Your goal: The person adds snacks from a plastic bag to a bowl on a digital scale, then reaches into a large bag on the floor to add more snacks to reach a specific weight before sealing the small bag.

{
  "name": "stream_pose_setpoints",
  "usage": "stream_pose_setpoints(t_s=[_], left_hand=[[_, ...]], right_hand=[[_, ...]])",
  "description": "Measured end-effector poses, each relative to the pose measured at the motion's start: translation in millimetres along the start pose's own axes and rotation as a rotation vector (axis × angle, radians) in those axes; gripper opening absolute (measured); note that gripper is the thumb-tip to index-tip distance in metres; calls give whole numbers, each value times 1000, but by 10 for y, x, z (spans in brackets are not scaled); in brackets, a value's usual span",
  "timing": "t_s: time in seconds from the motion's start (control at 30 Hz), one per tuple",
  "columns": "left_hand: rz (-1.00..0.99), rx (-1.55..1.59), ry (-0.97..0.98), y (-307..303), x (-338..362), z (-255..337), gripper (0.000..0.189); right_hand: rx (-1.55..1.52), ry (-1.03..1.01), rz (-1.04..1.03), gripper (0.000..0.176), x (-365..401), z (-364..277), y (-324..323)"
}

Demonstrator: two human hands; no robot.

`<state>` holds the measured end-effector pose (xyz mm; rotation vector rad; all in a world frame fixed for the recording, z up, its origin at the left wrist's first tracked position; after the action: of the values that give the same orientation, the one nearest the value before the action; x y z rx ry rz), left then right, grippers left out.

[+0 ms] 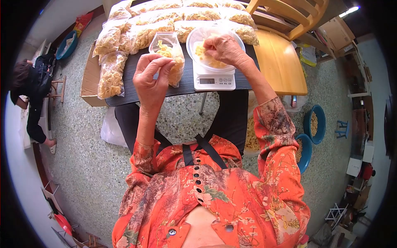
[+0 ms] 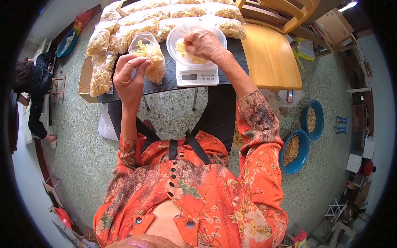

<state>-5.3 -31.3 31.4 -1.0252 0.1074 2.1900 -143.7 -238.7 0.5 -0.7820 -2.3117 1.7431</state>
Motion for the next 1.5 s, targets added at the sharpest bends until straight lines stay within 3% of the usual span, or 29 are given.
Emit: stream_pose_setpoints(t_s=[0.2, 0.3, 0.33, 0.43, 0.6, 0.73, 0.83, 0.93, 1.0, 1.1, 1.27, 1.5], left_hand=[[-23, 15, 67, 50, -36, 54, 15], [-54, 14, 72, 58, -40, 65, 14], [-50, 16, 74, 62, -44, 65, 14], [-69, 27, 44, 90, -48, 29, 14], [-90, 41, 57, 127, -30, 15, 14], [-131, 45, 39, 160, 1, 1, 14], [-127, 20, 70, 150, 6, 19, 14], [-105, -2, 76, 91, 15, 40, 15], [-102, -33, 90, 60, 29, 44, 15], [-62, -12, 107, 55, 40, 19, 15], [-2, 60, 76, 46, 71, 0, 17], [-6, 100, 99, 63, 122, 7, 16]], right_hand=[[-181, 114, 101, 14, 48, 107, -245], [-999, 360, 280, 13, 123, 262, -297], [-995, 357, 281, 13, 118, 308, -268], [-1431, 588, 420, 25, 191, 468, -179], [-1633, 516, 462, 19, 174, 178, -295], [-1470, 293, 366, 11, -16, -460, -353], [-1090, 141, 249, 16, -107, -802, -269], [-436, -14, 237, 15, -137, -1034, -289], [-367, -96, 251, 14, -126, -1106, -302], [62, -310, 299, 17, -109, -1174, -266], [119, -455, 96, 24, -71, -1262, -232], [-19, -359, 45, 5, -183, -1211, -161]])
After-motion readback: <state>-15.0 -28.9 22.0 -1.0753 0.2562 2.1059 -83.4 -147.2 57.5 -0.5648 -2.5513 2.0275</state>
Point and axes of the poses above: each hand's wrist, its own x-axis away from the middle knuckle, its own y-axis out of the palm, z = x × y, the point moved 5 cm from there along -x, towards the middle knuckle, and after that the axes turned 3 degrees about x, right-handed, at the moved point
